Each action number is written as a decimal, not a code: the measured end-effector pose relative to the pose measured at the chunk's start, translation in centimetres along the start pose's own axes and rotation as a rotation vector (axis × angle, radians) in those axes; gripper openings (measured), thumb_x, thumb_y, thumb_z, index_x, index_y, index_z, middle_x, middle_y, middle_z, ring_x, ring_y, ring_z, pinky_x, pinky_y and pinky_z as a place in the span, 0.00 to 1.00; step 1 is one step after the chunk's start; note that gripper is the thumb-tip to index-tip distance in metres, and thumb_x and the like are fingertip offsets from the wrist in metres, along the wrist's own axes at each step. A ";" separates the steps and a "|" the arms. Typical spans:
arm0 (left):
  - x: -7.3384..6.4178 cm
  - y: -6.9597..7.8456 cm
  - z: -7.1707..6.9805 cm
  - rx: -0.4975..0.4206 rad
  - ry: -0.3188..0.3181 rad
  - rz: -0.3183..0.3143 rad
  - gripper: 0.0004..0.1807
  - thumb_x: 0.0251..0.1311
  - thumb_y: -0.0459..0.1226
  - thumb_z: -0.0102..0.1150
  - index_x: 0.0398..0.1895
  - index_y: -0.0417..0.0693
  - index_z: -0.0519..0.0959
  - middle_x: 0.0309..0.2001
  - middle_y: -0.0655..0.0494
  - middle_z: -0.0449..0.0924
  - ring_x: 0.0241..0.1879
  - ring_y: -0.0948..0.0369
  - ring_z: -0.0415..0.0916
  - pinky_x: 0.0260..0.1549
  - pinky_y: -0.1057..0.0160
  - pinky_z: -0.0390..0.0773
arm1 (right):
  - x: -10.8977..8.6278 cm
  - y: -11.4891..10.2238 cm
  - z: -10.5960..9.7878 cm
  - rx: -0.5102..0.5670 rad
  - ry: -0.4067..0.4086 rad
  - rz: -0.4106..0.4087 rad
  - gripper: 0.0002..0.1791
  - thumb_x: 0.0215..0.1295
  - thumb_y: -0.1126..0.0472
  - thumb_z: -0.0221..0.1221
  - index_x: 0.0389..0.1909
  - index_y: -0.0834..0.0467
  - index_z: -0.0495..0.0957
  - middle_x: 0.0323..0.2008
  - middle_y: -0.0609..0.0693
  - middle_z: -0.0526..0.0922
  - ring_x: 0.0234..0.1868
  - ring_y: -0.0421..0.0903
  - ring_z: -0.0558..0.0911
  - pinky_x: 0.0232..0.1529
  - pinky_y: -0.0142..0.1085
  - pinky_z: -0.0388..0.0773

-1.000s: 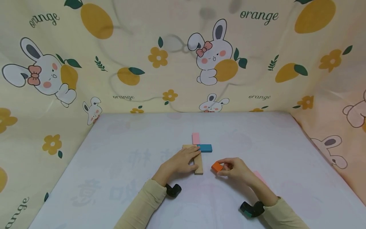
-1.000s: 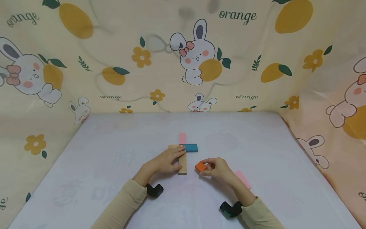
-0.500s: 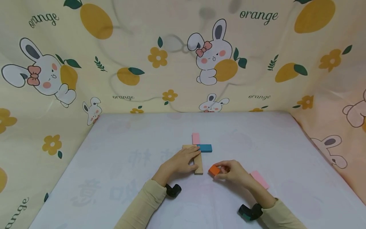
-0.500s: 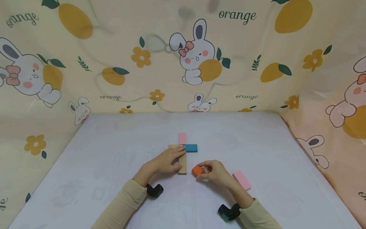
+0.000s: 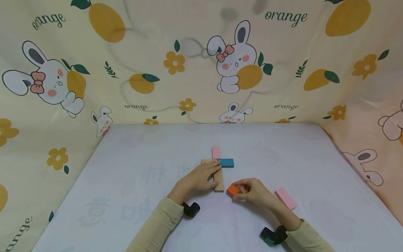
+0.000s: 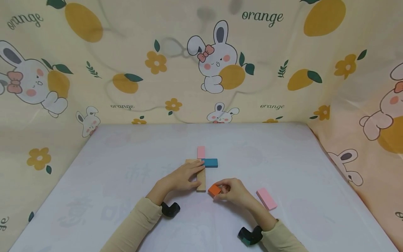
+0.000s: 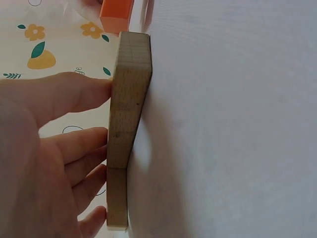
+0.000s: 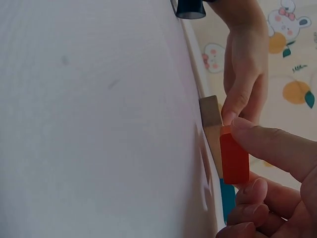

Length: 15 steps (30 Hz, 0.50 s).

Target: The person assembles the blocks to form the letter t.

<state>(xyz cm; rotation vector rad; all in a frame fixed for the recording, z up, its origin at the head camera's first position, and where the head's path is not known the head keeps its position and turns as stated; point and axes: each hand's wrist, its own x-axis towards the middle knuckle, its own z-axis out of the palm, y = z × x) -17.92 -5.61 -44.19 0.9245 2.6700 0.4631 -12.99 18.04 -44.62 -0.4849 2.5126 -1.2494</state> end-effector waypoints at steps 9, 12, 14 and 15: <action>0.1 0.0 0.0 0.007 -0.003 -0.001 0.34 0.67 0.48 0.50 0.74 0.52 0.57 0.77 0.57 0.51 0.78 0.58 0.47 0.75 0.51 0.51 | 0.1 -0.1 0.4 -0.006 -0.008 -0.003 0.26 0.49 0.62 0.71 0.48 0.72 0.79 0.20 0.43 0.65 0.22 0.32 0.65 0.24 0.25 0.62; 0.1 0.0 0.0 0.010 -0.003 0.002 0.34 0.67 0.48 0.50 0.74 0.52 0.57 0.77 0.57 0.51 0.78 0.58 0.47 0.75 0.51 0.52 | 0.1 -0.1 0.4 -0.003 -0.015 0.007 0.26 0.50 0.61 0.71 0.48 0.71 0.80 0.20 0.44 0.65 0.22 0.33 0.65 0.25 0.25 0.62; 0.0 0.0 0.0 0.009 -0.003 0.005 0.34 0.67 0.48 0.50 0.74 0.51 0.57 0.77 0.56 0.51 0.78 0.58 0.47 0.75 0.51 0.52 | 0.0 -0.2 0.4 -0.003 -0.017 0.006 0.26 0.49 0.61 0.71 0.48 0.71 0.80 0.20 0.44 0.65 0.23 0.33 0.65 0.25 0.25 0.62; 0.0 0.1 -0.1 0.008 -0.003 0.006 0.34 0.67 0.48 0.50 0.74 0.51 0.57 0.77 0.56 0.51 0.78 0.58 0.47 0.75 0.51 0.52 | 0.0 -0.2 0.4 -0.003 -0.018 0.004 0.26 0.49 0.61 0.71 0.48 0.71 0.80 0.20 0.44 0.65 0.23 0.33 0.65 0.25 0.25 0.62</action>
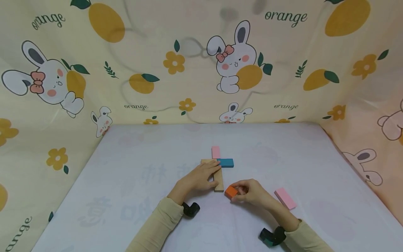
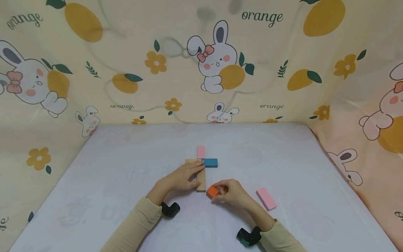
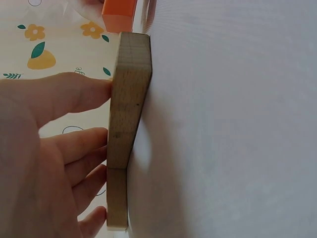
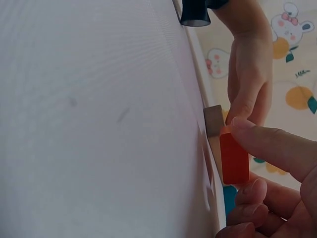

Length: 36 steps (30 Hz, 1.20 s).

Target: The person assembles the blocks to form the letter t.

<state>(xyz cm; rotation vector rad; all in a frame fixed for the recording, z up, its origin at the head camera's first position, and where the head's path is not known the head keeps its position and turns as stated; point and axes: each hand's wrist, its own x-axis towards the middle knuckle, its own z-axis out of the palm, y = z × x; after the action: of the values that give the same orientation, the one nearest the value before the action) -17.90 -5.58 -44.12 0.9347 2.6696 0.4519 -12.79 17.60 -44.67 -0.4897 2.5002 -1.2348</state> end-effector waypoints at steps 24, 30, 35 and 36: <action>0.1 -0.1 0.2 0.001 0.012 -0.001 0.34 0.67 0.48 0.51 0.74 0.51 0.58 0.77 0.56 0.52 0.78 0.58 0.48 0.75 0.51 0.52 | 0.0 -0.7 0.7 0.036 -0.042 -0.038 0.26 0.50 0.61 0.71 0.47 0.73 0.79 0.21 0.44 0.68 0.22 0.31 0.65 0.25 0.24 0.63; 0.1 -0.1 0.3 -0.005 0.008 -0.006 0.34 0.67 0.48 0.50 0.74 0.52 0.57 0.77 0.58 0.51 0.78 0.59 0.46 0.76 0.52 0.51 | 0.0 -0.7 0.9 0.029 -0.044 -0.040 0.26 0.50 0.61 0.72 0.47 0.72 0.79 0.20 0.43 0.67 0.22 0.31 0.65 0.25 0.24 0.64; 0.2 -0.2 0.3 -0.002 0.004 -0.006 0.34 0.67 0.48 0.50 0.74 0.52 0.57 0.77 0.58 0.51 0.78 0.59 0.45 0.76 0.53 0.50 | -0.1 -0.9 1.1 0.026 -0.043 -0.042 0.25 0.49 0.61 0.72 0.46 0.72 0.80 0.20 0.43 0.67 0.21 0.31 0.65 0.24 0.24 0.63; 0.2 -0.2 0.3 -0.001 0.005 -0.005 0.34 0.67 0.48 0.50 0.74 0.51 0.57 0.77 0.58 0.51 0.78 0.59 0.46 0.76 0.53 0.50 | -0.1 -1.0 1.1 0.026 -0.042 -0.045 0.25 0.49 0.61 0.72 0.46 0.72 0.80 0.20 0.43 0.67 0.21 0.31 0.65 0.24 0.24 0.63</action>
<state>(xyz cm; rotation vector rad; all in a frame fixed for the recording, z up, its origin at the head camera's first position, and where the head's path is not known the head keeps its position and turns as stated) -18.05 -5.50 -44.53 0.9278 2.6751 0.4548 -12.11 16.29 -44.51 -0.5624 2.4481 -1.2584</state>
